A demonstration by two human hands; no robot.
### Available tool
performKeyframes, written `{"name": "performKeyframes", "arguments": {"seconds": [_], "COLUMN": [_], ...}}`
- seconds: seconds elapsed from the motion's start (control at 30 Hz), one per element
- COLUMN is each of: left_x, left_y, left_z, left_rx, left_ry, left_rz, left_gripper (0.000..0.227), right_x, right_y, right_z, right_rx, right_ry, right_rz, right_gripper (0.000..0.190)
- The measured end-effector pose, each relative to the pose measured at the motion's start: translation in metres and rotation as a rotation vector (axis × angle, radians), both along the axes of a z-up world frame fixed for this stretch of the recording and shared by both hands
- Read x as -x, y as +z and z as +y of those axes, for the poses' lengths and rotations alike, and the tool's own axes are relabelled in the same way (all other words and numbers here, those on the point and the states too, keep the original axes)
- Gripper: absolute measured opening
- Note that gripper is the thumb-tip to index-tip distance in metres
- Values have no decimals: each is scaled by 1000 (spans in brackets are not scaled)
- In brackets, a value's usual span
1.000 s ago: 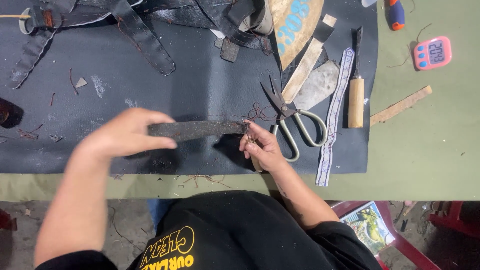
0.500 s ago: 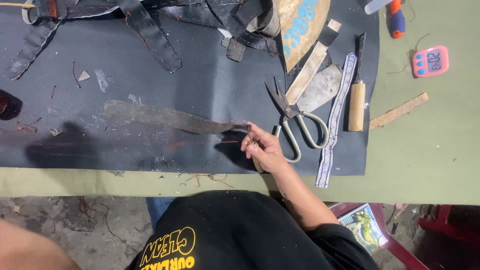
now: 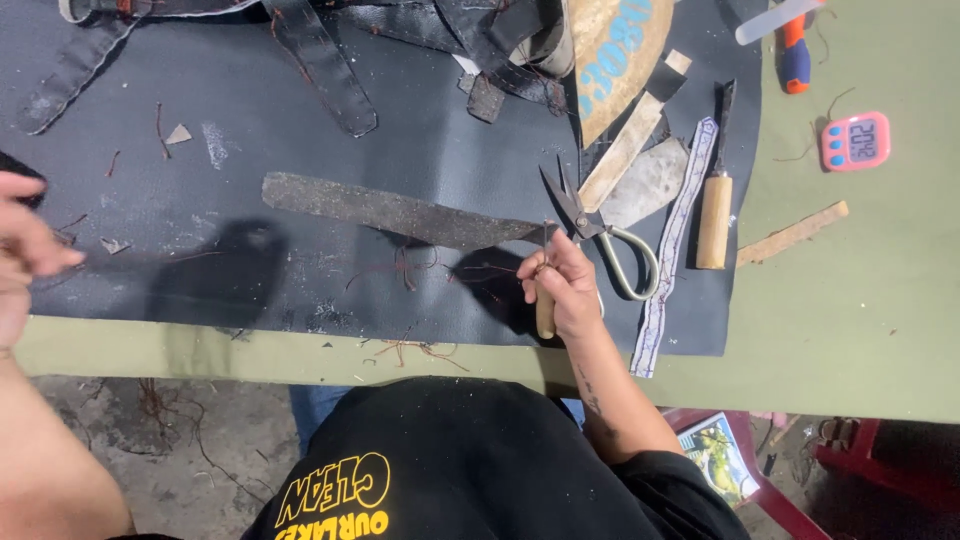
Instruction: Preparing thread by unwinding and cutting it, then using an awl to prep leather strips for sewing.
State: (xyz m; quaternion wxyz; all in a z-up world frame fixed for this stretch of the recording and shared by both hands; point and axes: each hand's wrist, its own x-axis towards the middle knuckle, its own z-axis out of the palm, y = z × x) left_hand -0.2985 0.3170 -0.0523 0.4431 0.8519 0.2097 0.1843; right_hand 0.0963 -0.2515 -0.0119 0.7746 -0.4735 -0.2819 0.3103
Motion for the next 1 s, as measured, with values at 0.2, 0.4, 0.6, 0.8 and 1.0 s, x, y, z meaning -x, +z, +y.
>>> {"name": "performKeyframes", "arguments": {"seconds": [0.2,0.4,0.6,0.8,1.0], "left_x": [-78,-91,-172,-270,-286], "left_y": [98,134,158,118,70], "left_z": [-95,-123,-224,-321,-347], "left_rx": [-263,-260,-511,-366,-250], "left_ry": [229,146,-13,-257,-256], "left_rz": [682,862,251,-222,-215], "left_gripper": [35,39,36,28,20], "right_x": [11,16,26,46,39], "right_y": [17,45,41,51,39], "right_z": [16,20,23,42,35], "right_rx": [11,373,230,271,271], "right_ry": [23,-105,-3,46,82], "right_rz": [-167,-281,-208,-128,-50], "right_gripper": [59,71,59,77,78]}}
